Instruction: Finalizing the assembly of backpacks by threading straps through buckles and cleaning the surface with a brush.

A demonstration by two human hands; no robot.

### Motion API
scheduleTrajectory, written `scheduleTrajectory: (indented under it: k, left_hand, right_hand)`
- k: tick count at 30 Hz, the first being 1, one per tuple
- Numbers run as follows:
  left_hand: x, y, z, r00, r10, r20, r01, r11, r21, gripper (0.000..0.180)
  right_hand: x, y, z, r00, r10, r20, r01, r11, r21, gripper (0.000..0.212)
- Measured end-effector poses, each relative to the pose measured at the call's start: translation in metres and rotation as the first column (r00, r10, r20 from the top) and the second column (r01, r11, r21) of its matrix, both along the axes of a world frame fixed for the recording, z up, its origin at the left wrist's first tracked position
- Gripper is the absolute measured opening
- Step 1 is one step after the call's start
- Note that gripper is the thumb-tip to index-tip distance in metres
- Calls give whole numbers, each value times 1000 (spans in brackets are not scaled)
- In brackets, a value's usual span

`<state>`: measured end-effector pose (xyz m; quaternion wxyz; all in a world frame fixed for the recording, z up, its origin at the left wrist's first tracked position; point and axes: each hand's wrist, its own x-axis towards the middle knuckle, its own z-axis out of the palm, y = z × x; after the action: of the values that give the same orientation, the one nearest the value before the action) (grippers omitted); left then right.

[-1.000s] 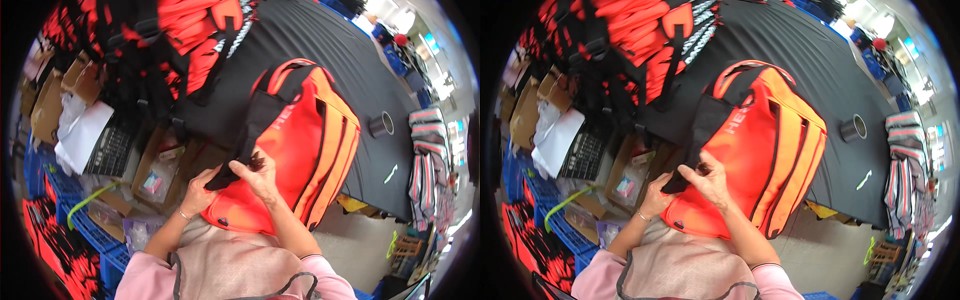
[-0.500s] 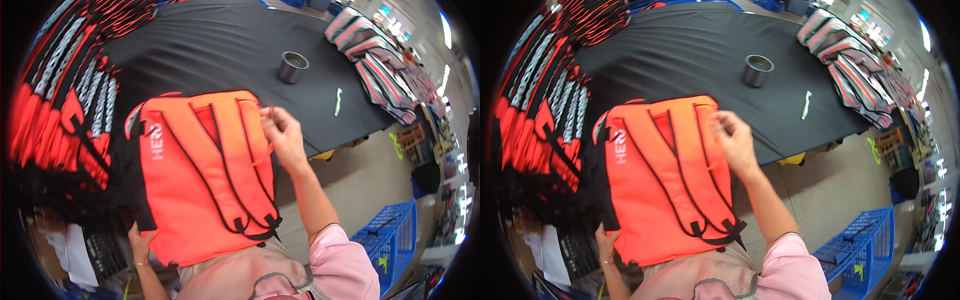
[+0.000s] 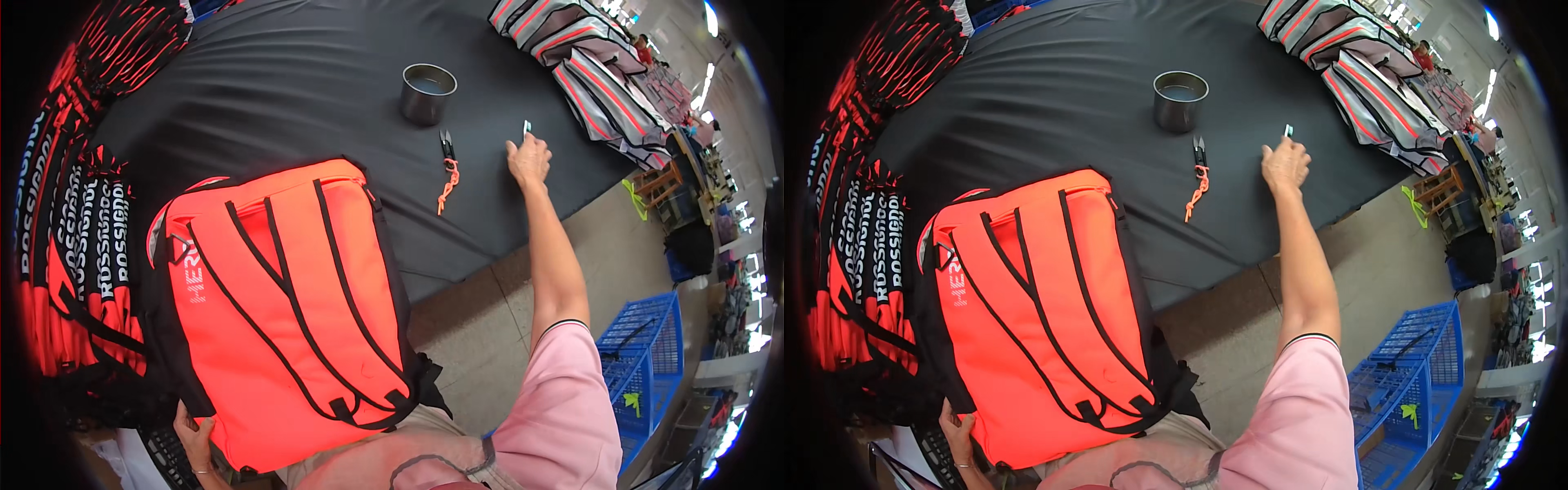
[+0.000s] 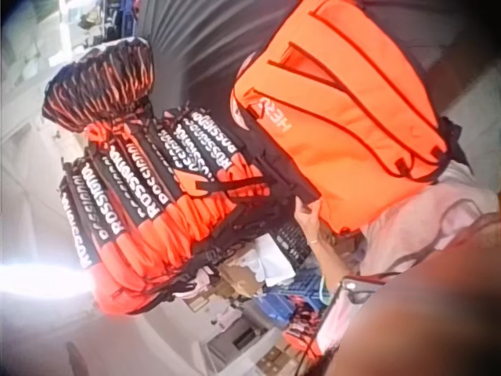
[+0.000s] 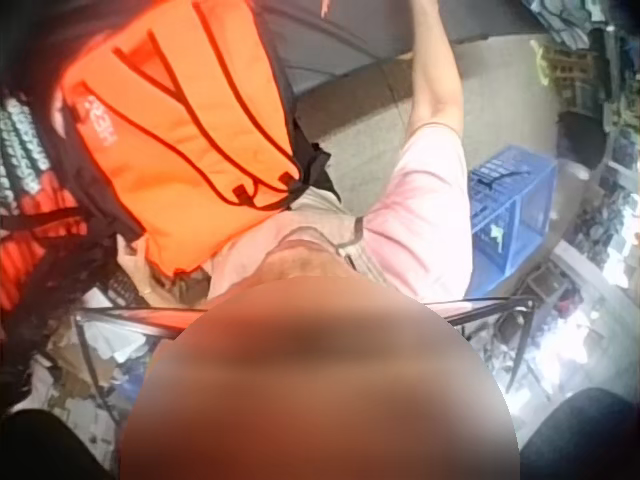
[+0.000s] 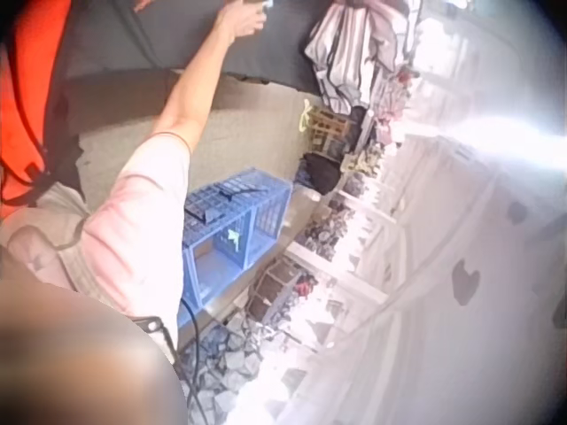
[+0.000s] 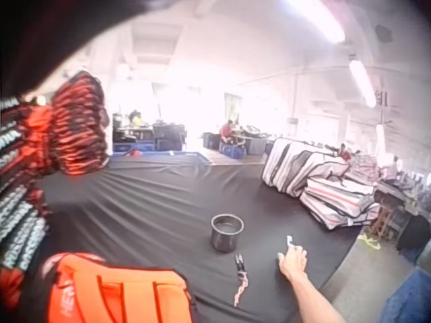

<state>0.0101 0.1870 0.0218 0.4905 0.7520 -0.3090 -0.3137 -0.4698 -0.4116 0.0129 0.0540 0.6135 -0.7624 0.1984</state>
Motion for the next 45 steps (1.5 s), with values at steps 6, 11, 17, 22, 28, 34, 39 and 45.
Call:
scheduleTrajectory:
  k: [6,11,17,22,28,34,39,45]
  left_hand:
    - [-2,8,4,976,69,207,-105,981,165,83]
    - [-12,2,11,976,96,198,-129,978,162,81]
    - [-17,6,15,982,95,162,-123,978,168,79]
    - [-21,-1,12,972,94,217,-132,976,171,78]
    - [-26,-7,26,928,80,363,-173,957,231,63]
    - [-57,-26,90,517,223,827,-247,963,-105,26]
    - [-73,-115,114,430,173,886,195,940,-279,30]
    - [-105,-202,119,485,-49,873,531,810,-249,32]
  right_hand:
    - [-47,-25,-21,1000,-6,13,6,1000,10,23]
    - [-22,-29,32,963,194,189,-156,968,-196,25]
    - [66,-10,122,827,560,-44,-561,828,-22,19]
    - [102,-37,130,767,580,-274,-552,814,178,17]
    - [128,-49,130,695,626,-354,-536,779,326,19]
    - [99,-40,136,669,620,-410,-640,761,105,16]
    - [49,-21,116,774,608,-174,-616,788,12,21]
    - [42,-17,84,744,664,-79,-668,738,-95,21]
